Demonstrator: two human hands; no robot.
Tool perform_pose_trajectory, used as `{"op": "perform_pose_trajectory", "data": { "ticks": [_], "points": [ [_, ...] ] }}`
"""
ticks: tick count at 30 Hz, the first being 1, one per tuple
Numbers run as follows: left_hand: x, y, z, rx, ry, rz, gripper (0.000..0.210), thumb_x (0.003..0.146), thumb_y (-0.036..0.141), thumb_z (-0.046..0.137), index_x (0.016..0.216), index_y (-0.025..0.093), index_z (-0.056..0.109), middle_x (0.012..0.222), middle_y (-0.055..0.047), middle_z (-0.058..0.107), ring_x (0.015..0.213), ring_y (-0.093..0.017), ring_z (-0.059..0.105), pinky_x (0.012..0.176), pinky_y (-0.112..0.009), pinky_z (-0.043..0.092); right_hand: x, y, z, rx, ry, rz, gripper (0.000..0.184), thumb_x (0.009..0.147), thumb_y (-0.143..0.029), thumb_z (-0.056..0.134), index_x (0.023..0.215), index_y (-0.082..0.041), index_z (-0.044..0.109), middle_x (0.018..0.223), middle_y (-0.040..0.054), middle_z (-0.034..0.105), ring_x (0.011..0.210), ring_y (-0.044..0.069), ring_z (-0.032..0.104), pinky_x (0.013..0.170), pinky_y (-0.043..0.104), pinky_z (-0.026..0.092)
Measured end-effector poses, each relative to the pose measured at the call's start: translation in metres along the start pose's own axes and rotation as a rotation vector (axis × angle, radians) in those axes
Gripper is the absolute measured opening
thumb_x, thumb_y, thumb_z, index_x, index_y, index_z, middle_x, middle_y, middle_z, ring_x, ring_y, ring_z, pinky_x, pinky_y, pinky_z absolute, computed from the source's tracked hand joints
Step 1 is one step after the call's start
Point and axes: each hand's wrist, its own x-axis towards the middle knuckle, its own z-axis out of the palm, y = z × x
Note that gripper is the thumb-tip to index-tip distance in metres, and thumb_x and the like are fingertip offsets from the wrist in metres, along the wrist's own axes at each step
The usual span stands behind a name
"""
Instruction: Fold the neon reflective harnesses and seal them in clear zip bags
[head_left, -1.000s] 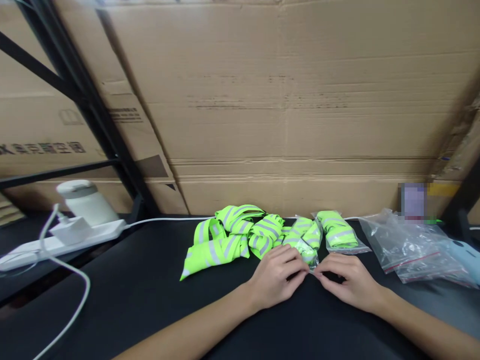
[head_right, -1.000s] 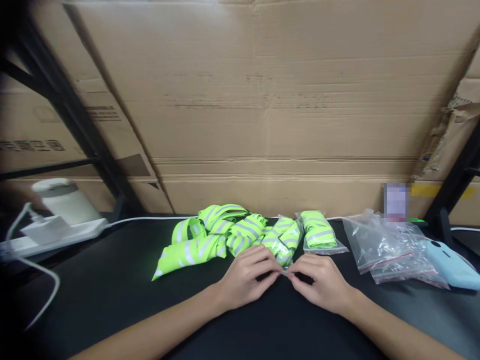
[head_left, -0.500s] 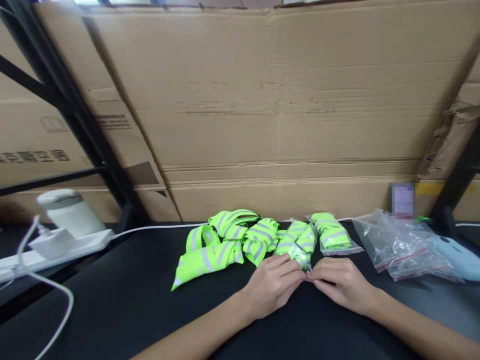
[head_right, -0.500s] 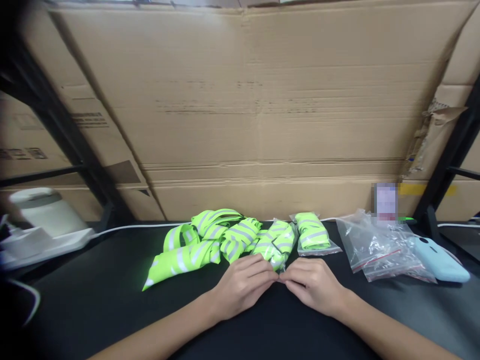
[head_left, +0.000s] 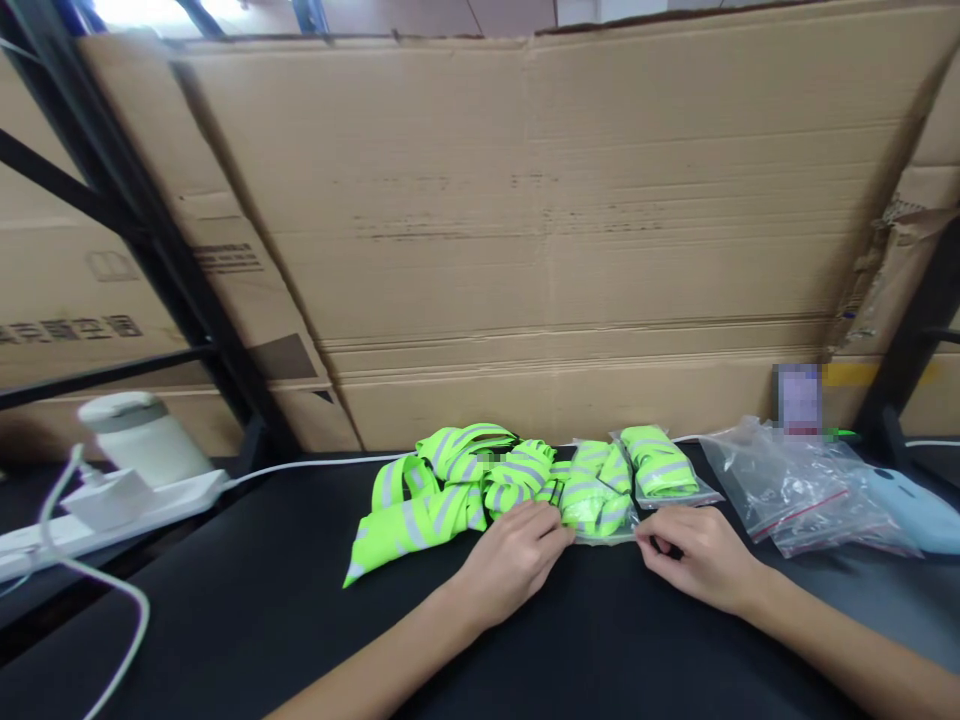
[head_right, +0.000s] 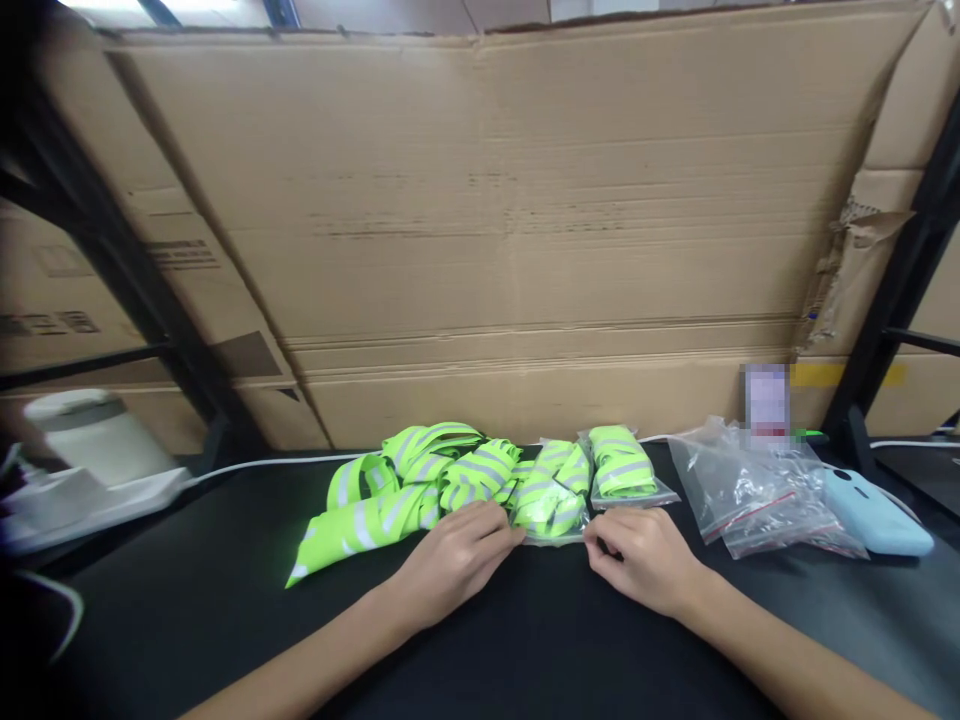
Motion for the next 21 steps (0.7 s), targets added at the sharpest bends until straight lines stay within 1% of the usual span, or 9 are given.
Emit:
{"op": "perform_pose_trajectory", "data": {
  "ticks": [2,4,6,8,10,13,16,19,21],
  "points": [
    [0.000,0.002,0.003,-0.021,0.020,0.031,0.030,0.104,0.014,0.040,0.087,0.016,0.065,0.070,-0.002,0.056,0.064,-0.016,0.054,0.060,-0.029,0.046,-0.002,0.001,0.000,-0.037,-0.024,-0.042,0.022,0.098,-0.014,0.049,0.095,-0.018,0.070,0.068,0.0004,0.066,0.058,0.014,0.062,0.058,0.025,0.047],
    [0.001,0.004,0.005,-0.039,0.019,0.033,0.031,0.105,0.014,0.039,0.089,0.016,0.065,0.070,-0.002,0.056,0.063,-0.016,0.053,0.060,-0.029,0.046,-0.002,0.001,0.000,-0.068,-0.048,-0.088,0.024,0.101,-0.016,0.047,0.099,-0.019,0.070,0.070,0.0016,0.068,0.060,0.015,0.064,0.059,0.026,0.048],
    [0.002,0.006,0.005,-0.059,0.002,0.012,0.030,0.105,0.015,0.039,0.091,0.016,0.066,0.072,-0.003,0.057,0.065,-0.017,0.056,0.062,-0.029,0.048,-0.003,0.002,0.001,-0.086,-0.057,-0.095,0.026,0.102,-0.018,0.046,0.096,-0.019,0.071,0.069,0.0022,0.069,0.060,0.016,0.065,0.058,0.026,0.048],
    [0.002,0.006,0.005,-0.086,-0.030,-0.013,0.029,0.105,0.016,0.039,0.093,0.017,0.065,0.077,-0.004,0.060,0.069,-0.017,0.059,0.063,-0.028,0.050,-0.005,0.002,0.003,-0.096,-0.048,-0.058,0.029,0.102,-0.019,0.045,0.090,-0.018,0.071,0.067,0.0025,0.070,0.057,0.016,0.065,0.055,0.027,0.048],
    [0.001,0.005,0.007,-0.100,-0.053,-0.030,0.028,0.105,0.016,0.039,0.096,0.017,0.065,0.081,-0.004,0.062,0.072,-0.017,0.062,0.064,-0.027,0.051,-0.006,0.004,0.006,-0.103,-0.038,-0.015,0.031,0.102,-0.019,0.044,0.089,-0.018,0.072,0.067,0.0031,0.072,0.055,0.016,0.067,0.054,0.026,0.049],
    [0.000,0.004,0.012,-0.084,-0.066,-0.063,0.026,0.105,0.015,0.040,0.103,0.018,0.066,0.084,-0.004,0.065,0.074,-0.017,0.064,0.065,-0.027,0.052,-0.007,0.008,0.010,-0.148,-0.066,0.046,0.030,0.102,-0.020,0.045,0.098,-0.021,0.075,0.075,0.0034,0.078,0.060,0.017,0.072,0.057,0.025,0.052],
    [0.003,0.003,0.016,-0.007,-0.100,-0.105,0.022,0.103,0.017,0.046,0.110,0.017,0.067,0.093,-0.006,0.070,0.084,-0.022,0.068,0.076,-0.035,0.056,-0.005,0.011,0.013,-0.242,-0.116,0.123,0.027,0.101,-0.023,0.049,0.108,-0.023,0.076,0.084,0.0046,0.081,0.068,0.020,0.076,0.061,0.026,0.056],
    [0.006,0.003,0.016,0.039,-0.158,-0.136,0.027,0.102,0.020,0.049,0.125,0.014,0.063,0.111,-0.009,0.072,0.102,-0.027,0.068,0.090,-0.044,0.056,-0.001,0.011,0.014,-0.351,-0.166,0.188,0.029,0.099,-0.029,0.053,0.118,-0.018,0.073,0.092,0.0112,0.081,0.071,0.025,0.077,0.060,0.030,0.057],
    [0.006,0.003,0.015,0.017,-0.183,-0.129,0.031,0.102,0.019,0.049,0.130,0.015,0.060,0.118,-0.010,0.071,0.111,-0.028,0.066,0.095,-0.045,0.054,0.000,0.008,0.013,-0.427,-0.205,0.203,0.035,0.098,-0.032,0.055,0.124,-0.015,0.071,0.090,0.0132,0.080,0.068,0.027,0.077,0.057,0.032,0.056]
  ]
}}
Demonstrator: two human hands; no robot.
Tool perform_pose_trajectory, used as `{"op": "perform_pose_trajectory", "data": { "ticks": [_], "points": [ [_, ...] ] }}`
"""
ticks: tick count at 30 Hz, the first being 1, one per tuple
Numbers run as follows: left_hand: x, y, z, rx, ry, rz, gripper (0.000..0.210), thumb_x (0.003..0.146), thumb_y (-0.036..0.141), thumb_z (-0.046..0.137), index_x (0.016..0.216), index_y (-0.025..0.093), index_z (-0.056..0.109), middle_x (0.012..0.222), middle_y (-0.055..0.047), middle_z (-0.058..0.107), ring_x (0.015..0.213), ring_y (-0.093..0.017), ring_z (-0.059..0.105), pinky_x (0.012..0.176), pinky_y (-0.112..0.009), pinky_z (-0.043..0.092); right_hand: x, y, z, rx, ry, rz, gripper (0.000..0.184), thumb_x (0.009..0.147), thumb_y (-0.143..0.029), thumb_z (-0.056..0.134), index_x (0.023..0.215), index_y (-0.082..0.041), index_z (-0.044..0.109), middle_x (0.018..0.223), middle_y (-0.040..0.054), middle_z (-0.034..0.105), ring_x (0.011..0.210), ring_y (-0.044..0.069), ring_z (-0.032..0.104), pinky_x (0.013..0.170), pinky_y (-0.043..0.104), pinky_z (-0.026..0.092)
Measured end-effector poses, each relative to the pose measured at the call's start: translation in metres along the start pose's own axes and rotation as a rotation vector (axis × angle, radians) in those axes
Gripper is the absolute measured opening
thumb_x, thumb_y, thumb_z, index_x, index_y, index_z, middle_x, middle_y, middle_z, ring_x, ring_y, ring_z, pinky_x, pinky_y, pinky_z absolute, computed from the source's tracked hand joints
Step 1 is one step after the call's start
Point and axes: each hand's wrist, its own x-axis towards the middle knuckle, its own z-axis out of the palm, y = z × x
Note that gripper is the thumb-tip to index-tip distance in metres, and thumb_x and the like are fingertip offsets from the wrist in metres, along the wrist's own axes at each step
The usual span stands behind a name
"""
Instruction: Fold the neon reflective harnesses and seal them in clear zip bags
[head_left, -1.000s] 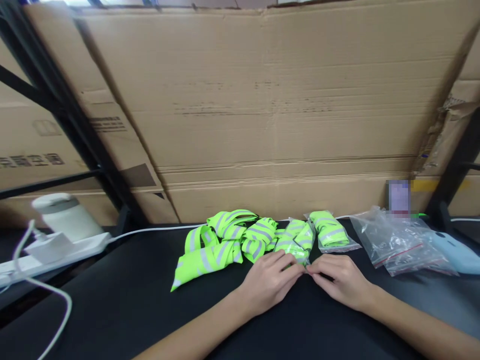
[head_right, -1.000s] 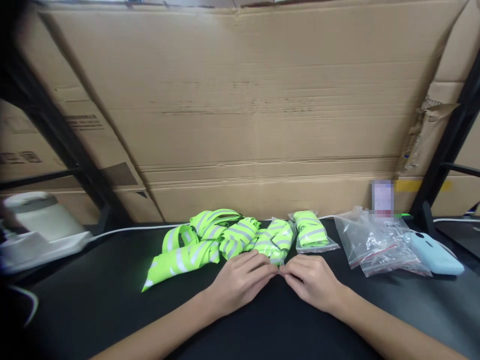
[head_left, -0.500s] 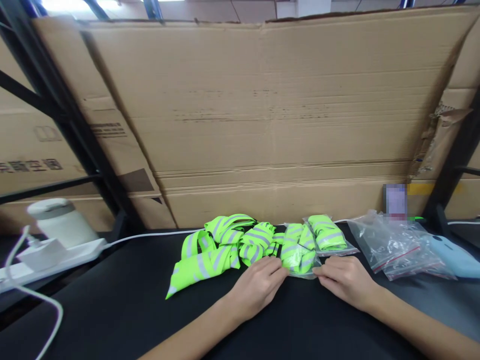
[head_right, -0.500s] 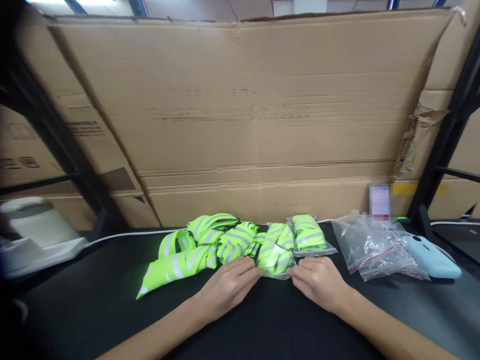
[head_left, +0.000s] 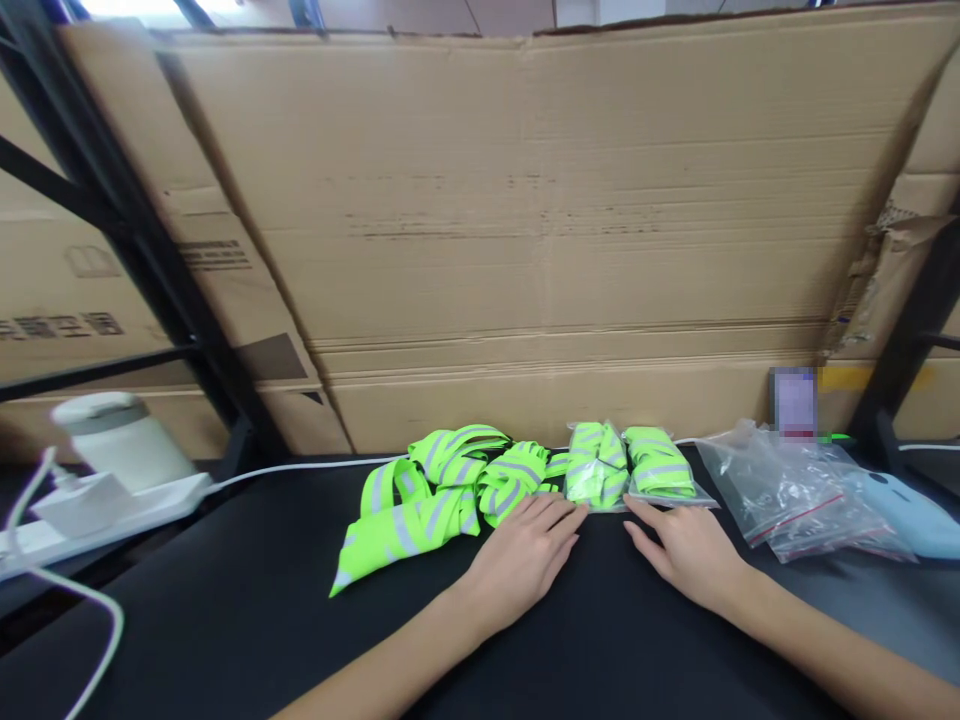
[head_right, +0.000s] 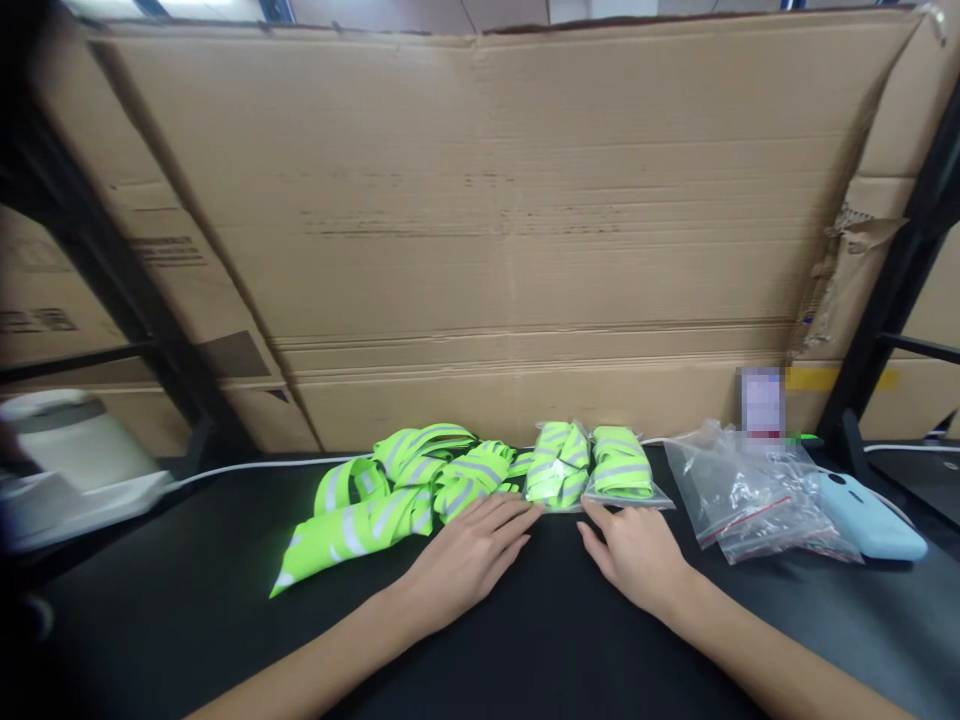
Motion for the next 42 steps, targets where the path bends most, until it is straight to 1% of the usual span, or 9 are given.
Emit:
{"op": "perform_pose_trajectory", "data": {
  "ticks": [3,7,11,15,19,25,30,35,42],
  "points": [
    [-0.002,0.000,-0.002,-0.038,-0.009,0.023,0.031,0.102,0.017,0.047,0.130,0.016,0.060,0.120,-0.009,0.071,0.113,-0.027,0.066,0.096,-0.043,0.054,-0.002,-0.002,-0.008,0.025,0.046,-0.071,0.036,0.098,-0.032,0.055,0.126,-0.015,0.069,0.077,0.0083,0.079,0.061,0.024,0.075,0.054,0.029,0.053],
    [-0.003,0.001,-0.003,-0.057,-0.001,0.015,0.029,0.102,0.017,0.047,0.127,0.018,0.062,0.119,-0.009,0.071,0.109,-0.025,0.068,0.096,-0.042,0.055,0.001,0.010,-0.028,0.125,0.231,-0.204,0.022,0.100,-0.029,0.053,0.100,-0.022,0.074,0.068,0.0005,0.076,0.053,0.016,0.069,0.055,0.027,0.048],
    [-0.004,0.001,-0.003,-0.034,0.015,0.042,0.027,0.102,0.017,0.047,0.124,0.017,0.063,0.118,-0.010,0.071,0.110,-0.025,0.068,0.096,-0.042,0.055,0.007,0.054,-0.050,-0.133,0.378,-0.004,0.024,0.099,-0.033,0.053,0.098,-0.019,0.073,0.081,0.0059,0.075,0.072,0.021,0.071,0.067,0.032,0.049],
    [-0.004,0.004,-0.002,0.011,0.041,0.058,0.024,0.101,0.016,0.050,0.119,0.017,0.065,0.114,-0.009,0.071,0.110,-0.026,0.068,0.097,-0.042,0.055,-0.003,0.104,-0.049,-0.492,0.192,0.316,0.042,0.095,-0.049,0.052,0.105,-0.014,0.071,0.084,0.0135,0.070,0.077,0.031,0.068,0.066,0.038,0.045],
    [-0.001,0.006,-0.011,0.031,0.076,0.091,0.022,0.100,0.018,0.051,0.117,0.017,0.065,0.114,-0.009,0.071,0.113,-0.027,0.065,0.104,-0.047,0.049,-0.020,0.129,-0.034,-0.523,0.021,0.349,0.027,0.087,-0.037,0.062,0.090,-0.013,0.074,0.082,0.0151,0.071,0.071,0.031,0.068,0.065,0.038,0.038],
    [-0.003,-0.030,-0.045,0.042,0.248,-0.056,0.022,0.101,0.029,0.052,0.111,0.018,0.069,0.108,-0.010,0.072,0.105,-0.025,0.064,0.096,-0.043,0.049,-0.015,0.125,-0.040,-0.475,0.096,0.256,0.026,0.094,-0.027,0.052,0.085,-0.017,0.074,0.076,0.0087,0.072,0.070,0.024,0.068,0.065,0.035,0.031],
    [-0.020,-0.069,-0.048,0.065,0.054,-0.281,0.044,0.101,0.052,0.047,0.118,0.017,0.068,0.115,-0.011,0.071,0.107,-0.029,0.064,0.095,-0.045,0.048,-0.002,0.110,-0.054,-0.425,0.418,0.210,0.040,0.106,-0.035,0.040,0.094,-0.015,0.073,0.079,0.0079,0.073,0.065,0.019,0.063,0.064,0.034,0.030],
    [-0.031,-0.067,-0.028,0.085,-0.085,-0.319,0.085,0.082,0.078,0.058,0.145,0.020,0.051,0.135,-0.015,0.063,0.120,-0.037,0.057,0.102,-0.052,0.041,-0.005,0.110,-0.047,-0.253,0.381,0.273,0.048,0.107,-0.042,0.033,0.095,-0.017,0.072,0.088,0.0082,0.075,0.063,0.020,0.061,0.065,0.033,0.036],
    [-0.023,-0.055,-0.027,0.074,-0.024,-0.321,0.057,0.081,0.036,0.066,0.134,0.017,0.055,0.114,-0.013,0.068,0.109,-0.033,0.059,0.100,-0.050,0.043,-0.009,0.097,-0.026,-0.053,0.158,0.292,0.046,0.104,-0.049,0.039,0.121,-0.018,0.068,0.108,0.0100,0.074,0.084,0.027,0.070,0.071,0.037,0.046]
  ]
}}
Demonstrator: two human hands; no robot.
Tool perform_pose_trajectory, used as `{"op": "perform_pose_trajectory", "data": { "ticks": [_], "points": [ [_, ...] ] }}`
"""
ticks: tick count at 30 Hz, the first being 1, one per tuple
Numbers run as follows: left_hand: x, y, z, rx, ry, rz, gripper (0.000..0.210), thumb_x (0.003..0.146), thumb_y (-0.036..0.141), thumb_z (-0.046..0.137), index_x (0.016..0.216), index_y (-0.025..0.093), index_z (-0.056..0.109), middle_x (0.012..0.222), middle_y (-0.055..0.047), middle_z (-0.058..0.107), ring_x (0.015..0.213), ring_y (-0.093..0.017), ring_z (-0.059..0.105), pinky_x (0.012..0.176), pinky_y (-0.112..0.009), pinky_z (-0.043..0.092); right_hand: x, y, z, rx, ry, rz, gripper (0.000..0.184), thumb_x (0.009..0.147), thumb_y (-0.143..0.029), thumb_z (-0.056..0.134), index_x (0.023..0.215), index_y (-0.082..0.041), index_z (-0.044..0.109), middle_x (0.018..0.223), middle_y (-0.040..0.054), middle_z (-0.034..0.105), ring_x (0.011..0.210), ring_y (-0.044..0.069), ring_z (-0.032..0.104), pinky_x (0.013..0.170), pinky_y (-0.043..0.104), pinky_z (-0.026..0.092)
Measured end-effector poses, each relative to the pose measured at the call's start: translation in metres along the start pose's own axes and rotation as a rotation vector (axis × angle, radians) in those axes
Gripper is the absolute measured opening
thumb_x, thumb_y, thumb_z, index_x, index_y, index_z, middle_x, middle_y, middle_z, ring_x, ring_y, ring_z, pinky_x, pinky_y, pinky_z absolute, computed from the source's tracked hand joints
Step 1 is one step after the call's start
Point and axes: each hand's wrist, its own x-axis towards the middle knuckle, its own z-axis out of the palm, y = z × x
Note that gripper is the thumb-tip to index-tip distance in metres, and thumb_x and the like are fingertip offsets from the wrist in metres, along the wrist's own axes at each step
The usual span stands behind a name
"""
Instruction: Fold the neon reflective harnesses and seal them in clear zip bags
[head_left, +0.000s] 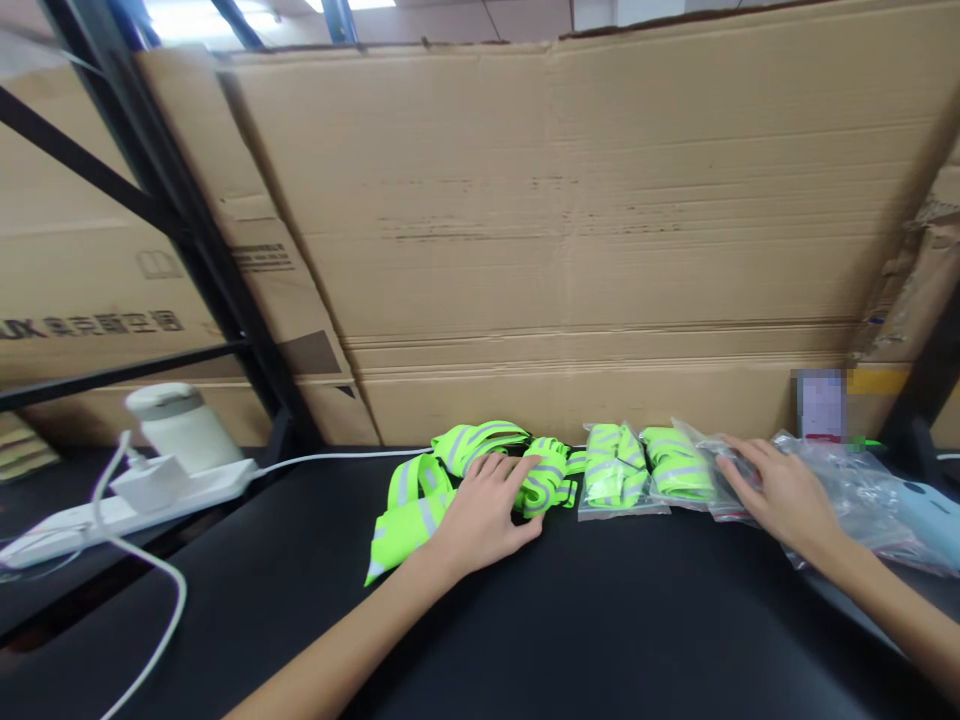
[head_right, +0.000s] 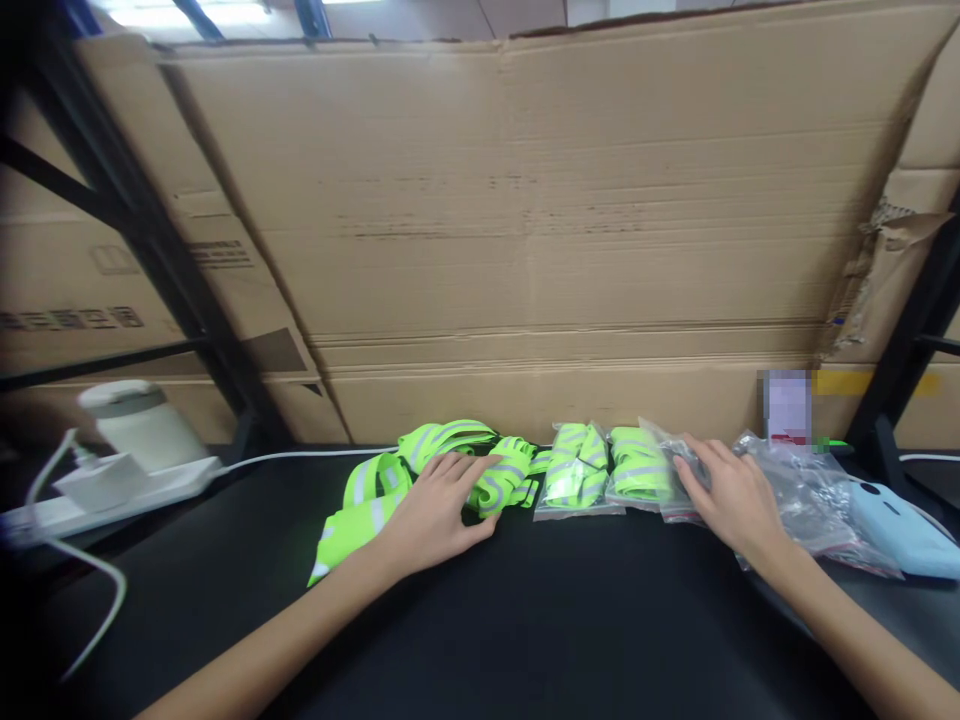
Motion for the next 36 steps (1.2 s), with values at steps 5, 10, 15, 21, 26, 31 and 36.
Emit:
{"op": "perform_pose_trajectory", "data": {
  "ticks": [5,10,15,21,26,31,36],
  "points": [
    [0.003,0.003,-0.004,-0.041,-0.011,0.073,0.056,0.072,0.020,0.065,0.127,0.016,0.056,0.108,-0.012,0.066,0.105,-0.032,0.058,0.099,-0.050,0.045,-0.002,-0.025,-0.010,0.042,0.144,-0.143,0.035,0.104,-0.041,0.044,0.121,-0.020,0.067,0.118,0.0129,0.070,0.103,0.029,0.067,0.080,0.041,0.044],
    [0.000,0.006,-0.001,-0.117,0.024,0.139,0.058,0.071,0.015,0.064,0.128,0.019,0.052,0.120,-0.012,0.064,0.118,-0.033,0.055,0.104,-0.051,0.044,-0.009,-0.059,-0.017,0.209,0.169,-0.422,0.022,0.096,-0.025,0.058,0.115,-0.023,0.069,0.123,0.0145,0.066,0.112,0.031,0.063,0.094,0.049,0.043],
    [-0.004,0.015,0.008,-0.150,-0.015,-0.015,0.060,0.085,0.033,0.064,0.140,0.021,0.043,0.138,-0.016,0.053,0.122,-0.034,0.056,0.103,-0.051,0.046,-0.018,-0.082,-0.012,0.257,0.056,-0.501,0.024,0.095,-0.022,0.058,0.117,-0.024,0.066,0.130,0.0145,0.062,0.121,0.031,0.058,0.109,0.062,0.036],
    [-0.001,0.018,0.016,-0.080,-0.087,-0.210,0.058,0.095,0.053,0.054,0.143,0.021,0.045,0.150,-0.021,0.047,0.131,-0.042,0.052,0.104,-0.060,0.041,-0.019,-0.080,-0.010,0.244,0.038,-0.490,0.025,0.096,-0.018,0.056,0.119,-0.023,0.063,0.131,0.0160,0.059,0.126,0.031,0.056,0.110,0.066,0.036],
    [0.005,0.012,0.010,-0.205,-0.090,-0.279,0.061,0.082,0.030,0.067,0.139,0.021,0.046,0.135,-0.012,0.063,0.120,-0.036,0.062,0.100,-0.052,0.048,-0.020,-0.082,-0.011,0.250,0.018,-0.489,0.025,0.096,-0.017,0.054,0.120,-0.024,0.061,0.130,0.0159,0.059,0.127,0.030,0.055,0.109,0.066,0.038],
    [0.006,0.008,0.007,-0.313,0.037,-0.265,0.059,0.076,0.025,0.069,0.133,0.023,0.051,0.134,-0.010,0.065,0.121,-0.035,0.062,0.102,-0.051,0.048,-0.017,-0.076,-0.009,0.222,0.117,-0.449,0.026,0.094,-0.017,0.058,0.120,-0.020,0.060,0.130,0.0175,0.059,0.126,0.032,0.055,0.110,0.066,0.037],
    [0.013,0.015,-0.007,-0.572,0.323,-0.375,0.047,0.082,0.027,0.061,0.128,0.022,0.055,0.128,-0.008,0.065,0.119,-0.029,0.062,0.102,-0.043,0.049,-0.015,-0.078,-0.016,0.248,0.161,-0.508,0.025,0.092,-0.013,0.060,0.116,-0.019,0.062,0.126,0.0171,0.061,0.119,0.033,0.058,0.105,0.063,0.041]
  ]
}}
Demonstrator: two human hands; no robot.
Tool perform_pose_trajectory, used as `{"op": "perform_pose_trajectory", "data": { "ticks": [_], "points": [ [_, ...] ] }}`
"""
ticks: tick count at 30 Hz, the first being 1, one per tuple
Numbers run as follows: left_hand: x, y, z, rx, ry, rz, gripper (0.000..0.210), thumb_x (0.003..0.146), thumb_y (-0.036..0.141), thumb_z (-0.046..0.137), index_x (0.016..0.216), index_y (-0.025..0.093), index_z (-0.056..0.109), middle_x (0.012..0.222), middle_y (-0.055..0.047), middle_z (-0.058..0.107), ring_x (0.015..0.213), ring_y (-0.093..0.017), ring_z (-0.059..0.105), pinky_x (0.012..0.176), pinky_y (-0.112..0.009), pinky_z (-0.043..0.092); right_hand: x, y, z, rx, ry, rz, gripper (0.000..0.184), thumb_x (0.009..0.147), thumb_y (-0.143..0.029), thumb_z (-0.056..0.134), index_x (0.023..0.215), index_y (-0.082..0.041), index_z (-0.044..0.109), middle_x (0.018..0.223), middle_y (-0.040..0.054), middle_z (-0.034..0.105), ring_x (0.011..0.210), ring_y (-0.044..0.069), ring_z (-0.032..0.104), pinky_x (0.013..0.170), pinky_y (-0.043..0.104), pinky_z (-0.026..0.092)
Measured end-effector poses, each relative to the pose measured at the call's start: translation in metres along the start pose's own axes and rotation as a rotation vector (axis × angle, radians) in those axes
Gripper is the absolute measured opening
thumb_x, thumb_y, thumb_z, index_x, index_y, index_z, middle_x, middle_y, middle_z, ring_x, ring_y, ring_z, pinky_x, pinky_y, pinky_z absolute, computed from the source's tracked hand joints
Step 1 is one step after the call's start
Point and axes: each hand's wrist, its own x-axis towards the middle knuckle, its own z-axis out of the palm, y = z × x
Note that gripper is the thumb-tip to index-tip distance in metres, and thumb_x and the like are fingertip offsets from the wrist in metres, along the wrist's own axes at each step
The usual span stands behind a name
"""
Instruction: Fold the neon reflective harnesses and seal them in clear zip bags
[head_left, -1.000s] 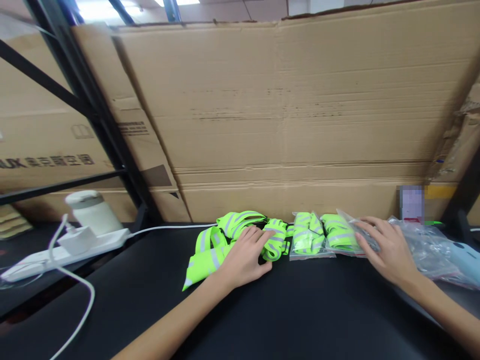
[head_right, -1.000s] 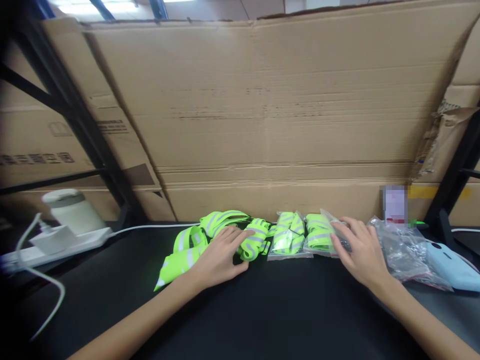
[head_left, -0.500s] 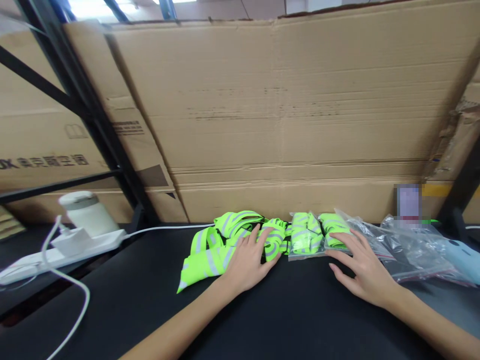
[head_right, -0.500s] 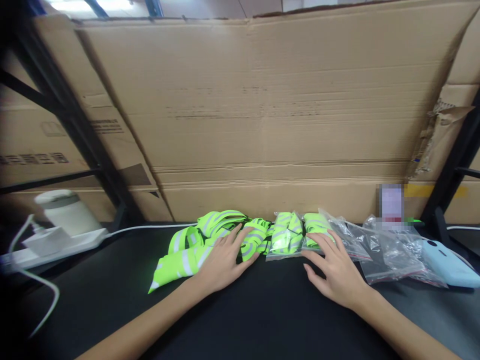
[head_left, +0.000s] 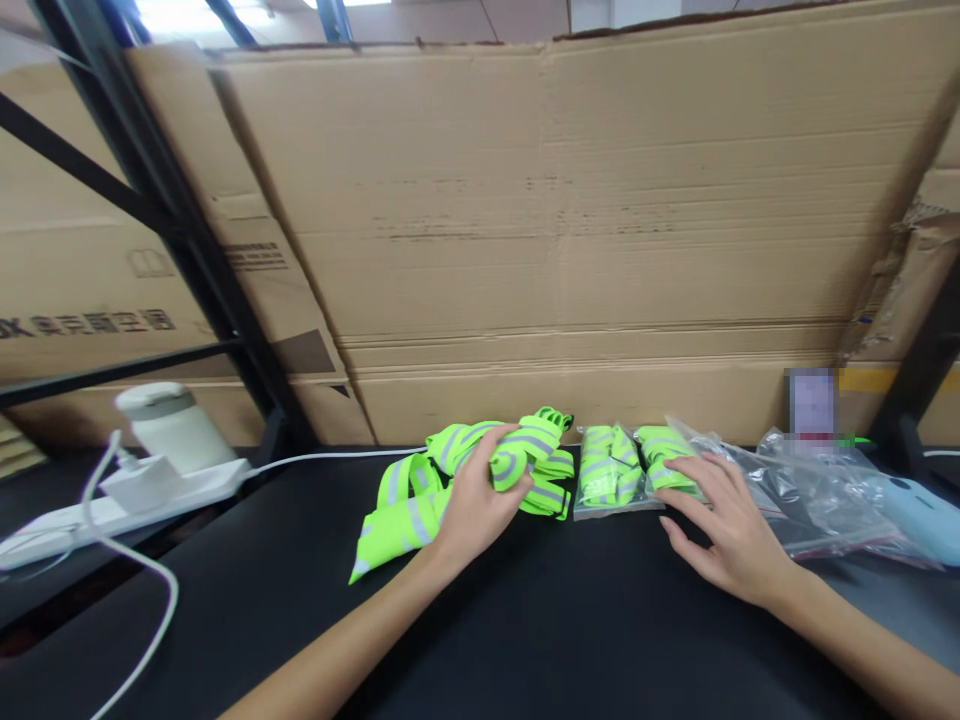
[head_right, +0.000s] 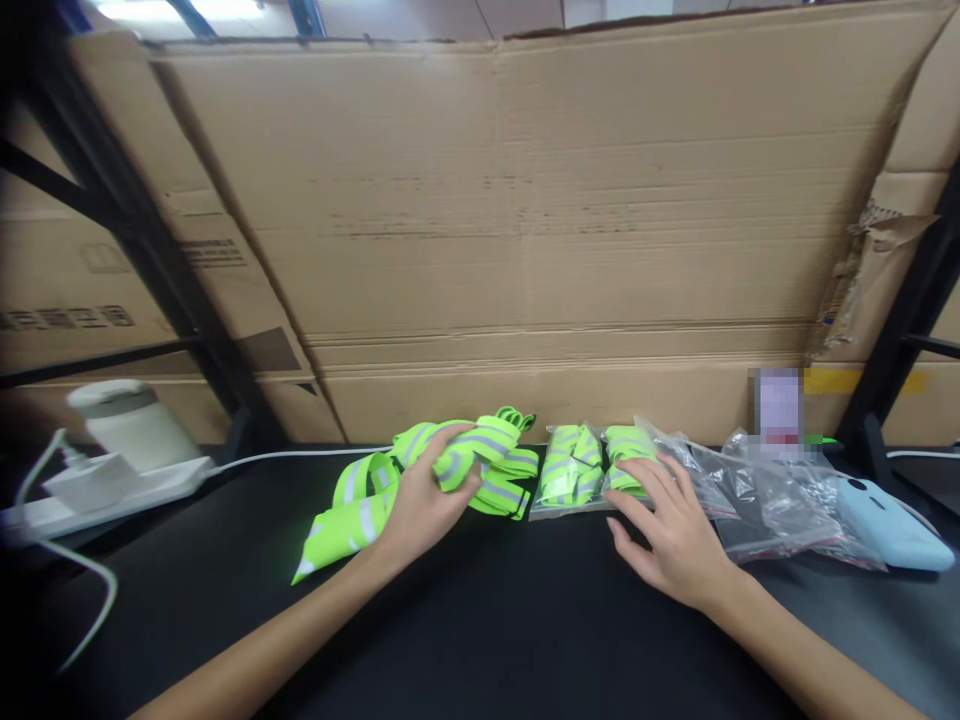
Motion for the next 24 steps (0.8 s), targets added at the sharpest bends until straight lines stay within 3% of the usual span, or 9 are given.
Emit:
{"op": "perform_pose_trajectory", "data": {
  "ticks": [3,5,8,10,13,16,18,21,24],
  "points": [
    [-0.001,0.012,0.003,-0.272,0.139,-0.153,0.044,0.084,0.036,0.063,0.124,0.019,0.058,0.121,-0.010,0.068,0.114,-0.028,0.064,0.102,-0.041,0.050,0.003,-0.014,0.000,0.099,-0.040,0.003,0.031,0.094,-0.017,0.059,0.125,-0.021,0.059,0.126,0.0160,0.062,0.112,0.031,0.061,0.098,0.056,0.047],
    [-0.008,0.023,0.008,-0.516,0.133,-0.327,0.049,0.082,0.042,0.065,0.124,0.017,0.059,0.118,-0.010,0.070,0.114,-0.030,0.065,0.102,-0.043,0.051,0.004,-0.026,0.003,0.193,-0.084,0.079,0.047,0.094,-0.025,0.061,0.139,-0.020,0.049,0.134,0.0173,0.060,0.119,0.033,0.059,0.100,0.055,0.048],
    [-0.024,0.046,0.013,-0.903,-0.029,-0.566,0.052,0.080,0.044,0.067,0.124,0.017,0.061,0.114,-0.010,0.072,0.113,-0.032,0.066,0.098,-0.044,0.053,0.002,-0.047,0.011,0.361,-0.136,0.317,0.084,0.089,-0.038,0.068,0.157,-0.019,0.023,0.150,0.0198,0.048,0.135,0.036,0.050,0.106,0.055,0.046],
    [-0.037,0.065,0.014,-1.115,-0.170,-0.632,0.052,0.078,0.043,0.070,0.123,0.017,0.063,0.115,-0.011,0.073,0.114,-0.034,0.066,0.098,-0.046,0.053,0.001,-0.061,0.016,0.488,-0.156,0.462,0.105,0.080,-0.044,0.077,0.160,-0.019,0.013,0.156,0.0207,0.040,0.138,0.037,0.046,0.107,0.054,0.047],
    [-0.056,0.088,0.016,-1.311,-0.407,-0.707,0.051,0.079,0.043,0.072,0.123,0.018,0.065,0.117,-0.012,0.073,0.115,-0.036,0.066,0.101,-0.049,0.051,0.002,-0.083,0.019,0.694,-0.186,0.622,0.108,0.064,-0.043,0.089,0.152,-0.020,0.030,0.146,0.0174,0.053,0.128,0.037,0.056,0.103,0.050,0.051],
    [-0.067,0.094,0.021,-1.329,-0.536,-0.771,0.054,0.076,0.043,0.076,0.123,0.019,0.065,0.118,-0.012,0.072,0.117,-0.036,0.065,0.101,-0.047,0.050,0.009,-0.094,0.018,0.870,-0.209,0.804,0.067,0.067,-0.029,0.084,0.127,-0.021,0.054,0.114,0.0083,0.072,0.101,0.029,0.070,0.086,0.039,0.059],
    [-0.066,0.088,0.024,-1.234,-0.464,-0.788,0.056,0.073,0.042,0.077,0.123,0.021,0.064,0.117,-0.011,0.073,0.116,-0.035,0.066,0.097,-0.044,0.052,0.015,-0.094,0.016,0.934,-0.206,0.862,0.052,0.071,-0.018,0.074,0.120,-0.021,0.058,0.104,0.0053,0.074,0.091,0.025,0.072,0.080,0.035,0.059],
    [-0.055,0.068,0.026,-0.956,-0.304,-0.735,0.050,0.075,0.044,0.075,0.119,0.022,0.062,0.109,-0.007,0.073,0.106,-0.031,0.069,0.087,-0.039,0.055,0.023,-0.087,0.013,0.974,-0.179,0.848,0.058,0.073,-0.015,0.068,0.129,-0.021,0.055,0.108,0.0056,0.075,0.095,0.024,0.072,0.083,0.033,0.058],
    [-0.042,0.043,0.026,-0.653,-0.263,-0.509,0.048,0.078,0.045,0.072,0.116,0.021,0.058,0.105,-0.007,0.071,0.096,-0.027,0.068,0.083,-0.038,0.054,0.025,-0.080,0.010,0.949,-0.160,0.817,0.061,0.076,-0.017,0.066,0.136,-0.020,0.053,0.106,0.0050,0.075,0.093,0.023,0.072,0.087,0.034,0.058]
  ]
}}
